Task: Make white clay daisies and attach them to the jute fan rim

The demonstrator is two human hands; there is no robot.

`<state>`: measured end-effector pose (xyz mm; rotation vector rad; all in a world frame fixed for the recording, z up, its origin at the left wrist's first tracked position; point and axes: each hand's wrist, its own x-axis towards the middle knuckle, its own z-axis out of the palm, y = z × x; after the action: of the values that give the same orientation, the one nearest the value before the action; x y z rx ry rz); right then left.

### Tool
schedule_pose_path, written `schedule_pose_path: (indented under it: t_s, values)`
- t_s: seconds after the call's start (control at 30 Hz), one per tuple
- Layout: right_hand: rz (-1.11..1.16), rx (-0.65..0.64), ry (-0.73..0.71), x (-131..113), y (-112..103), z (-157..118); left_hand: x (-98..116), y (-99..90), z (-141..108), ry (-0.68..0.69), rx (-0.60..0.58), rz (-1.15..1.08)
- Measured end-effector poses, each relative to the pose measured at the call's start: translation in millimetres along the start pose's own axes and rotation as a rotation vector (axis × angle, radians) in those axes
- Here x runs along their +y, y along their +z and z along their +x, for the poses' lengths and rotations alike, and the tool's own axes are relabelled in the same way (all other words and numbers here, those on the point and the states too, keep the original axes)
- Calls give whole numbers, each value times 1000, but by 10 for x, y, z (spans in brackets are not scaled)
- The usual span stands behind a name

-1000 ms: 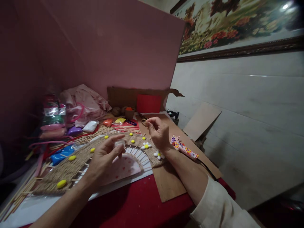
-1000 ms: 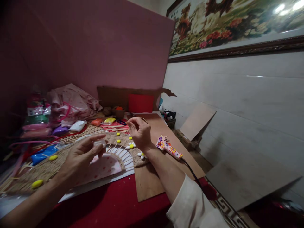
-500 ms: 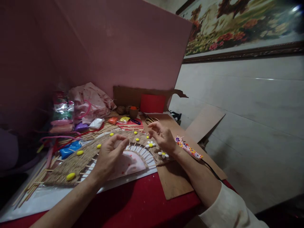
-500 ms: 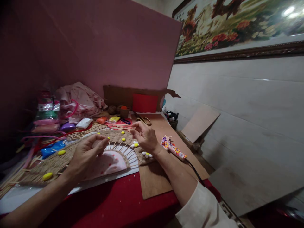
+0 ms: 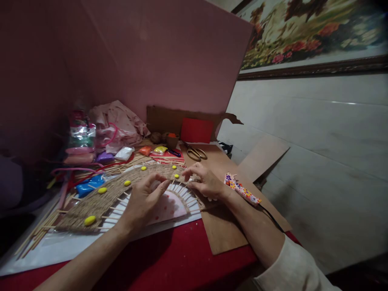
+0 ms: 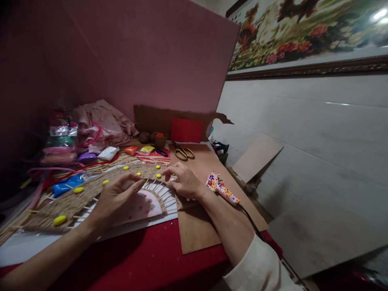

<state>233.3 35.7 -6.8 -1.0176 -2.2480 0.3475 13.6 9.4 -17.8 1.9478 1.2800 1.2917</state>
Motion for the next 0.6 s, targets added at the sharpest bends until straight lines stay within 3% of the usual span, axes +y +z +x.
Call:
schedule_pose_path:
  t_s: [0.6]
  values:
    - [-212, -39, -32, 28, 96, 1, 19, 25, -14, -15, 4, -37]
